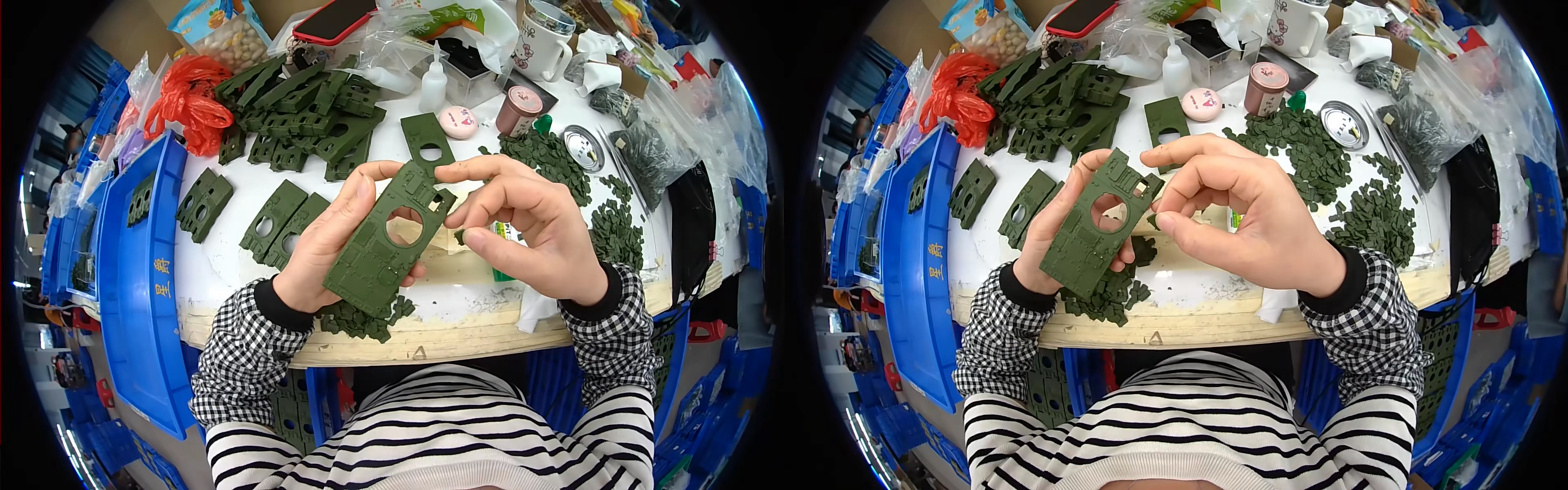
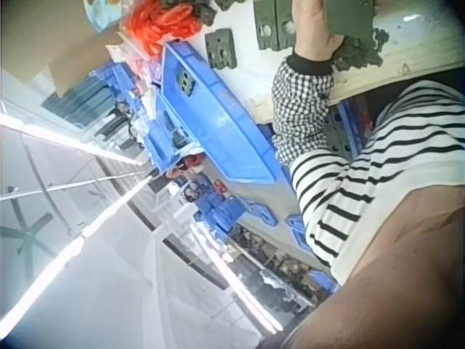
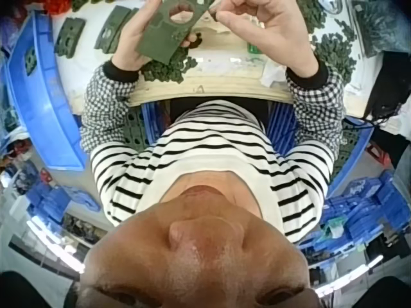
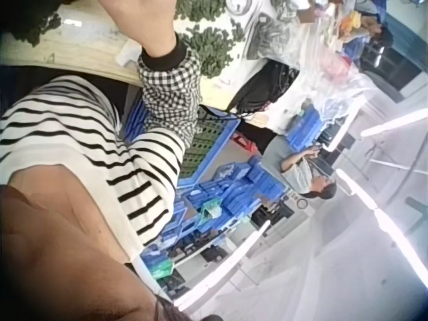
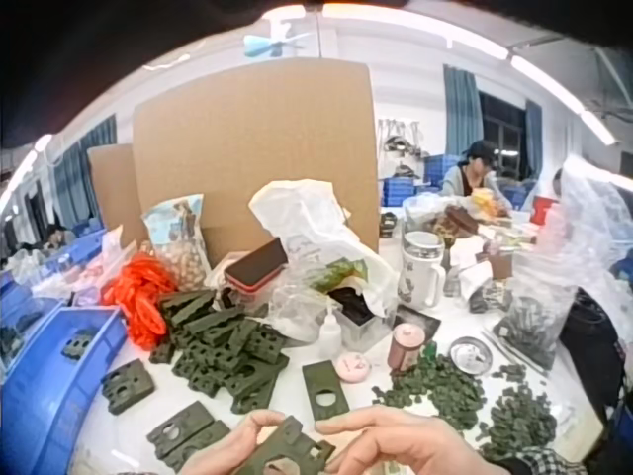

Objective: Assembling small plastic components for toy tank models at a production workbench.

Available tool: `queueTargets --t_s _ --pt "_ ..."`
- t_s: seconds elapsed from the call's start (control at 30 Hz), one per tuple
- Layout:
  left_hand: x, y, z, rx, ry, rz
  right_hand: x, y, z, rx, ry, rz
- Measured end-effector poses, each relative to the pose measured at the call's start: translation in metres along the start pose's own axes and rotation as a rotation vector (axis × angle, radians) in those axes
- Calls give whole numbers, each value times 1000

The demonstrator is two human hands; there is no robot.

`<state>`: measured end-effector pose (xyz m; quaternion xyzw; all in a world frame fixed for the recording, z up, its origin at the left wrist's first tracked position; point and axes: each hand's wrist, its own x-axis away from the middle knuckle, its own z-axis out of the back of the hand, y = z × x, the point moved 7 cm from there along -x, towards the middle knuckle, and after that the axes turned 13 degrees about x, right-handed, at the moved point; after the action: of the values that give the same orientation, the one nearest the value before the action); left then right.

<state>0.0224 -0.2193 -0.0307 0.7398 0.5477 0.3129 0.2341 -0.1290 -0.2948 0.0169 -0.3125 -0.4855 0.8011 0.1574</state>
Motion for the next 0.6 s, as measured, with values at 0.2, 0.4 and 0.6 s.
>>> queueTargets --t_s 0.2,0.4,0.6 --pt "-1 2 10 5 96 -58 2 -30 -9 364 -113 290" --pt "-5 4 4 127 -6 -100 7 -24 -20 533 -71 404" --pt "-3 8 -10 -57 -230 -238 6 -28 -14 525 -52 363"
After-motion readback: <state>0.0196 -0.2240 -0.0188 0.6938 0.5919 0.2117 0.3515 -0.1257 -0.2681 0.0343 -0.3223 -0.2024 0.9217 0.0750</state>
